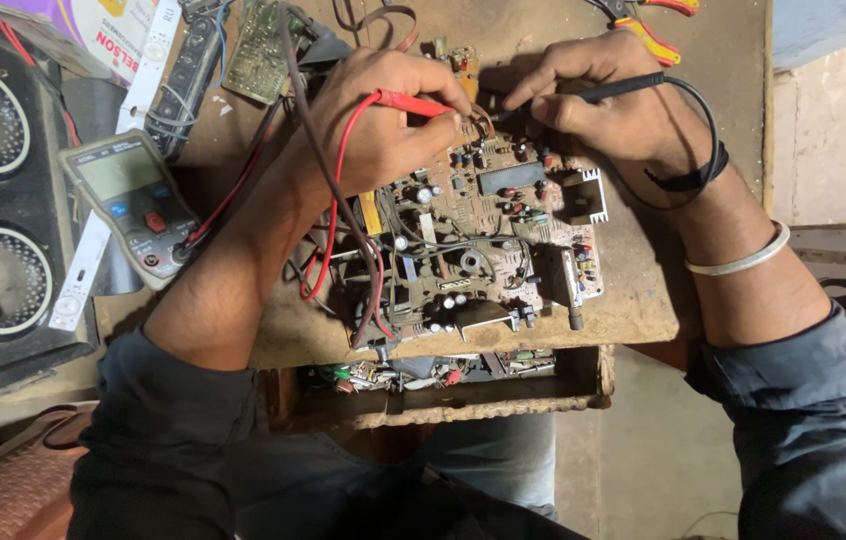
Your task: The person uses a multimeter to test various points on a circuit board. They repeatedly touch the red and black probes to different components and solder points while the multimeter display is visible on the table.
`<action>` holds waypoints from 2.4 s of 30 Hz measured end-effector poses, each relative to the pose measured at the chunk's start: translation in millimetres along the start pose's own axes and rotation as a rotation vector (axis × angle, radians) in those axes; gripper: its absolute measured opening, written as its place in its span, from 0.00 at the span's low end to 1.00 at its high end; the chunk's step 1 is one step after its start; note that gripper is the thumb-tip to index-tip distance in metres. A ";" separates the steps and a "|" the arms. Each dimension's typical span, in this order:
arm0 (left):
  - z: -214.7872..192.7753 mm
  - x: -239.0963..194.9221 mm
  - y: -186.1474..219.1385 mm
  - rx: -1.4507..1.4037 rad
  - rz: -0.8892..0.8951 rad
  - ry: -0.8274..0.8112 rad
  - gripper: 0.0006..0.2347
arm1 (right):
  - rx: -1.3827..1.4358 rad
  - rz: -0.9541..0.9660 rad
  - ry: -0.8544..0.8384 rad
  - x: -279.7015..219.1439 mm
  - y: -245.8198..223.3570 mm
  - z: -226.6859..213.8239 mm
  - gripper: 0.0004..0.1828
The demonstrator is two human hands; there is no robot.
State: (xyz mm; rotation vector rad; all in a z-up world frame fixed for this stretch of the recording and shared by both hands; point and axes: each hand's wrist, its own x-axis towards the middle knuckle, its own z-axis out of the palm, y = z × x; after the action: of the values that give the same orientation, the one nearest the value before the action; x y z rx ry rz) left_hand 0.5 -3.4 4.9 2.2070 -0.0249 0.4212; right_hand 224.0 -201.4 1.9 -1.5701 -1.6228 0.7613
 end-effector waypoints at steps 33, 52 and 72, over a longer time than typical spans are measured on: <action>1.9 10.8 31.2 0.061 -0.188 -0.073 0.08 | 0.136 -0.084 0.042 1.8 -3.6 2.3 0.13; 2.2 11.7 32.3 0.080 -0.222 -0.090 0.09 | 0.165 -0.077 0.063 3.4 2.5 4.6 0.13; -5.9 11.5 26.8 0.045 -0.086 -0.136 0.09 | 0.256 0.049 0.009 0.1 -13.1 -2.0 0.12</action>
State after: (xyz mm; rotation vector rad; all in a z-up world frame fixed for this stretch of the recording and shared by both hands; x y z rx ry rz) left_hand 5.2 -14.1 32.3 2.2682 0.0065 0.2252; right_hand 218.3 -202.4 13.9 -1.4312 -1.4211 0.9468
